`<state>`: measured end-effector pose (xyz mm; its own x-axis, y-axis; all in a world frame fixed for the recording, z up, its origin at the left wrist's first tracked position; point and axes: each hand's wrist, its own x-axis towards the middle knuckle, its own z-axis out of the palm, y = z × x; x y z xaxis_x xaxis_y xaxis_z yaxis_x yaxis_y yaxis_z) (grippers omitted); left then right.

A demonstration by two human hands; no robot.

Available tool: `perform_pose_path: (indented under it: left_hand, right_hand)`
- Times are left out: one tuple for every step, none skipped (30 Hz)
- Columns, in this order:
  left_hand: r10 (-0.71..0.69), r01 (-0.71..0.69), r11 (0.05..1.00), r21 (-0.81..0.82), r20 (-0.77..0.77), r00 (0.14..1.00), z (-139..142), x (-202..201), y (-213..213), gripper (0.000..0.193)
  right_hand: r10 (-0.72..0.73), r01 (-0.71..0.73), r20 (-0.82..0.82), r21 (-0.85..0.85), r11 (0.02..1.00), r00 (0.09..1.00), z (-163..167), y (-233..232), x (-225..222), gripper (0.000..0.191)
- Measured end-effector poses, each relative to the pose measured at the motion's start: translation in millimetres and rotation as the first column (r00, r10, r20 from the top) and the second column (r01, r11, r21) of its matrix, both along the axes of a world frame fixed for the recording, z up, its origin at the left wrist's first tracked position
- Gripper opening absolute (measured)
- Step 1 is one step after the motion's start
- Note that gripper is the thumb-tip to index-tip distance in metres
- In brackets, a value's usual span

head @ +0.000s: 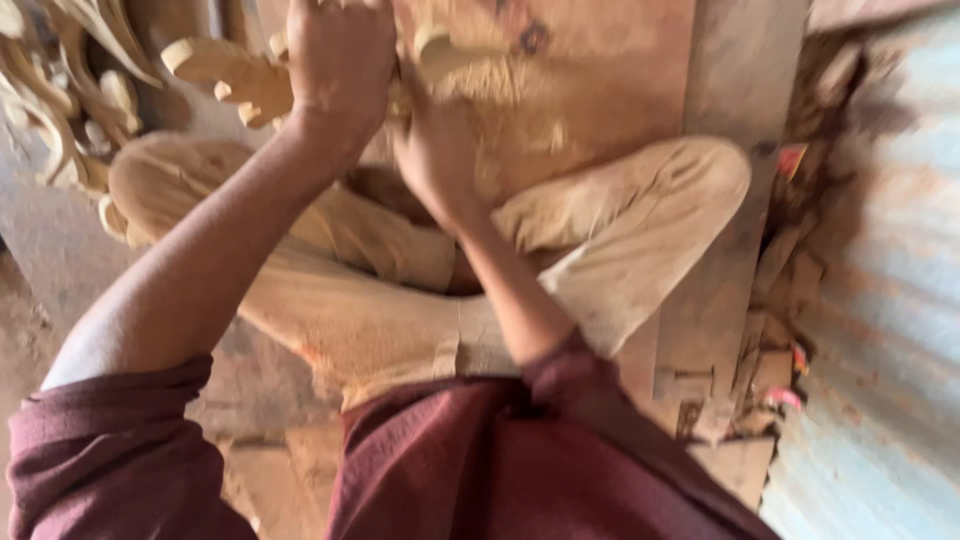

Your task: The person carves a decorative floral pattern into a wooden board using a chisel and mallet. They repeatedly strike the chisel to shape the wood, occasionally adjusting the piece and clearing away wood shavings.

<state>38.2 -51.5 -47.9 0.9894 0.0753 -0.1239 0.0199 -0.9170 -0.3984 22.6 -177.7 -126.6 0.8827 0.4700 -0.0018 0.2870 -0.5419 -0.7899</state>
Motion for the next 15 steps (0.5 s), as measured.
perform_pose_path:
  left_hand:
    - [-0.017, 0.016, 1.000, 0.021, 0.040, 0.999, -1, 1, 1, 0.031]
    - [-0.025, 0.023, 0.999, 0.026, 0.053, 0.998, -2, 2, 2, 0.028]
    - [-0.020, 0.020, 1.000, 0.009, 0.038, 0.999, -3, 3, 2, 0.026]
    - [-0.006, 0.007, 1.000, -0.014, 0.021, 1.000, -4, 3, 2, 0.024]
    - [0.006, -0.006, 1.000, -0.030, 0.005, 1.000, -5, 3, 2, 0.022]
    - [0.009, -0.008, 0.999, -0.046, 0.009, 1.000, -7, 2, 2, 0.020]
    - [0.010, -0.009, 0.999, -0.051, 0.014, 1.000, -8, 1, 1, 0.018]
    - [0.000, 0.002, 0.999, -0.034, 0.040, 0.999, -9, 0, 0, 0.016]
    - [-0.011, 0.013, 1.000, -0.026, 0.067, 0.998, -10, -1, -1, 0.014]
    - [-0.017, 0.019, 0.999, -0.027, 0.086, 0.996, -11, -2, -2, 0.012]
    - [-0.019, 0.022, 0.999, -0.035, 0.104, 0.994, -11, -3, -3, 0.010]
    - [0.027, -0.020, 0.991, -0.131, 0.048, 0.998, -11, -4, -3, 0.008]
    - [0.069, -0.064, 0.976, -0.210, 0.016, 0.997, -11, -4, -3, 0.007]
    - [0.120, -0.124, 0.940, -0.319, -0.033, 0.992, -11, -4, -3, 0.007]
    - [0.055, -0.044, 0.980, -0.193, 0.053, 0.997, -10, -4, -3, 0.008]
  right_hand:
    - [-0.012, 0.017, 0.057, -0.085, 0.996, 0.998, -1, -1, 0, 0.058]
    - [-0.040, 0.047, 0.077, -0.085, 0.995, 0.996, -3, -1, 0, 0.052]
    - [-0.063, 0.071, 0.077, -0.096, 0.993, 0.995, -3, -1, 0, 0.046]
    - [-0.077, 0.085, 0.072, -0.109, 0.990, 0.994, -5, -2, 1, 0.041]
    - [-0.057, 0.058, 0.011, -0.127, 0.990, 0.998, -5, -3, 0, 0.046]
    - [-0.037, 0.031, -0.039, -0.141, 0.990, 0.999, -5, -4, 1, 0.051]
    - [-0.015, 0.003, -0.080, -0.149, 0.989, 0.997, -5, -5, 1, 0.057]
    - [0.000, 0.003, 0.022, -0.135, 0.991, 1.000, -4, -6, 2, 0.061]
    - [0.010, 0.005, 0.120, -0.125, 0.992, 0.993, -3, -7, 2, 0.065]
    - [0.019, 0.006, 0.200, -0.121, 0.993, 0.980, 0, -8, 1, 0.069]
    - [0.022, -0.014, 0.156, -0.049, 0.999, 0.988, 1, -9, 1, 0.070]
    - [0.031, -0.034, 0.107, 0.023, 0.999, 0.994, 4, -11, 1, 0.071]
    - [0.042, -0.049, 0.070, 0.103, 0.993, 0.997, 5, -11, 1, 0.072]
    - [0.030, -0.032, 0.151, 0.010, 0.999, 0.988, 6, -12, 0, 0.073]
    - [0.020, -0.001, 0.241, -0.079, 0.997, 0.970, 6, -12, -1, 0.073]
